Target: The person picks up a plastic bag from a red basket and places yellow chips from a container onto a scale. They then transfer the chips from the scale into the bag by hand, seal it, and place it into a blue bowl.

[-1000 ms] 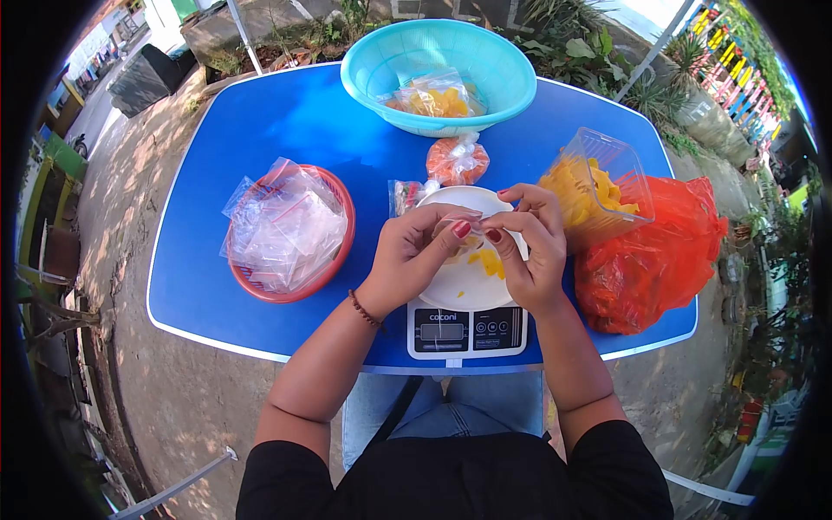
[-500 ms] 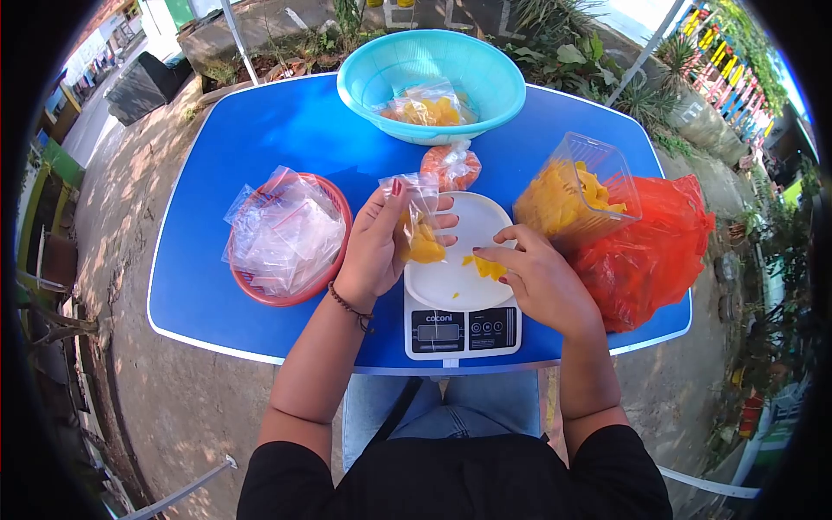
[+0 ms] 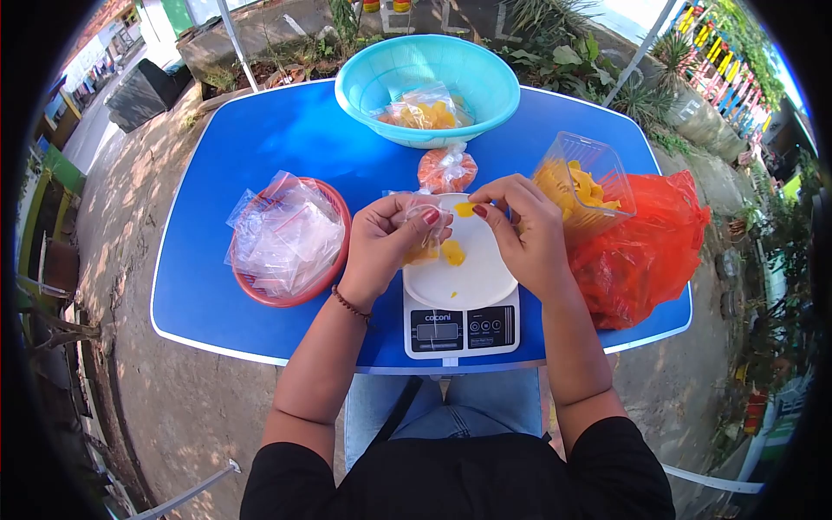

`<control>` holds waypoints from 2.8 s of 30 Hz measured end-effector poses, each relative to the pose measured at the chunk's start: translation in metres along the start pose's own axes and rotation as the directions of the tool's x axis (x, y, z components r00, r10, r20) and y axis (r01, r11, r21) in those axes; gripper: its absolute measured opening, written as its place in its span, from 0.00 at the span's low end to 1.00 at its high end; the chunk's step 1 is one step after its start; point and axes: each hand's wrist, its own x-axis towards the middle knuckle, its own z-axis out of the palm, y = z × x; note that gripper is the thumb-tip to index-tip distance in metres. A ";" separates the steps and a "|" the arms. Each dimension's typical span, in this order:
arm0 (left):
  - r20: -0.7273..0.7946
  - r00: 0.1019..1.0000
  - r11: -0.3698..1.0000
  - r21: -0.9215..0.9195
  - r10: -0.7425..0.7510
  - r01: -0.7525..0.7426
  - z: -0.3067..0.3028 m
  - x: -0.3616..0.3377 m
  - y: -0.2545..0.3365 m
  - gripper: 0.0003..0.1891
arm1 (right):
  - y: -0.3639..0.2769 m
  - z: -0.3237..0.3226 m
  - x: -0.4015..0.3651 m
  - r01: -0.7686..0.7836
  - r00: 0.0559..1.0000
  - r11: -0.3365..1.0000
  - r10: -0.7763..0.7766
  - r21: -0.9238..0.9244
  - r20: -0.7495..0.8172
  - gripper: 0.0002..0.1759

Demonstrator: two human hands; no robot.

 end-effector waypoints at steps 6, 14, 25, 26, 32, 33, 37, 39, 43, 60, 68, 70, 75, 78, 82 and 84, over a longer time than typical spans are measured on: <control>0.029 1.000 0.993 0.118 -0.001 -0.002 0.009 -0.006 0.003 0.16 | 0.000 0.022 -0.007 0.089 0.975 0.987 -0.059 0.131 -0.215 0.09; 0.061 0.997 0.994 0.107 -0.046 0.039 0.010 -0.005 0.006 0.18 | 0.012 0.012 -0.009 0.069 0.995 0.980 -0.053 0.184 -0.090 0.05; -0.023 1.000 0.998 -0.064 -0.018 0.016 0.005 0.001 -0.002 0.17 | 0.018 0.014 -0.019 -0.091 0.986 0.993 0.100 -0.070 0.132 0.12; -0.046 0.999 0.994 -0.110 -0.027 0.022 0.005 0.001 -0.002 0.19 | 0.021 0.014 -0.019 0.012 0.976 0.982 0.030 -0.191 0.217 0.13; -0.080 0.993 0.969 -0.240 -0.087 0.066 0.006 0.003 0.004 0.23 | 0.021 0.019 -0.023 0.069 0.957 0.978 -0.008 -0.199 0.291 0.12; -0.086 0.991 0.969 -0.236 -0.097 0.075 0.007 0.003 0.005 0.24 | 0.021 0.019 -0.022 -0.026 0.947 0.991 0.067 -0.134 0.313 0.12; -0.047 0.994 0.968 -0.236 -0.095 0.081 0.006 0.003 0.005 0.22 | 0.019 0.016 -0.020 -0.199 0.928 0.980 0.179 0.029 0.326 0.09; -0.013 0.995 0.959 -0.271 -0.094 0.087 0.006 0.002 0.004 0.21 | 0.022 0.015 -0.020 -0.208 0.946 0.975 0.181 0.077 0.268 0.09; -0.003 0.999 0.981 -0.191 -0.039 0.038 0.010 0.001 0.006 0.19 | 0.027 0.017 -0.022 -0.273 0.951 0.953 0.246 0.130 0.189 0.06; -0.039 0.997 0.963 -0.263 -0.068 0.055 -0.001 0.002 0.001 0.16 | 0.020 -0.001 -0.025 -0.162 0.906 0.968 0.223 -0.191 0.361 0.09; -0.075 0.994 0.995 0.074 0.078 -0.073 0.011 0.000 -0.001 0.13 | 0.023 0.007 -0.023 -0.101 0.974 0.975 0.137 -0.196 0.181 0.04; -0.043 0.994 0.976 0.201 0.096 -0.085 0.011 -0.003 -0.002 0.10 | 0.015 0.007 -0.021 -0.129 0.991 0.991 0.130 -0.017 0.036 0.05; 0.051 0.993 0.922 0.369 0.107 -0.118 0.010 -0.009 -0.006 0.13 | 0.011 0.012 -0.024 0.048 0.995 0.982 -0.031 0.180 -0.098 0.06; 0.101 0.985 0.854 0.491 0.140 -0.172 0.010 -0.009 -0.009 0.14 | 0.009 0.011 -0.021 0.184 0.982 0.981 -0.179 0.067 -0.067 0.06; 0.120 0.985 0.893 0.420 0.121 -0.161 0.009 -0.010 -0.008 0.14 | 0.004 0.010 -0.021 0.147 0.988 0.983 -0.139 0.113 -0.070 0.07; 0.129 0.987 0.956 0.267 0.092 -0.123 0.012 -0.011 -0.005 0.13 | 0.000 0.009 -0.020 0.074 0.993 0.982 -0.056 0.176 -0.107 0.07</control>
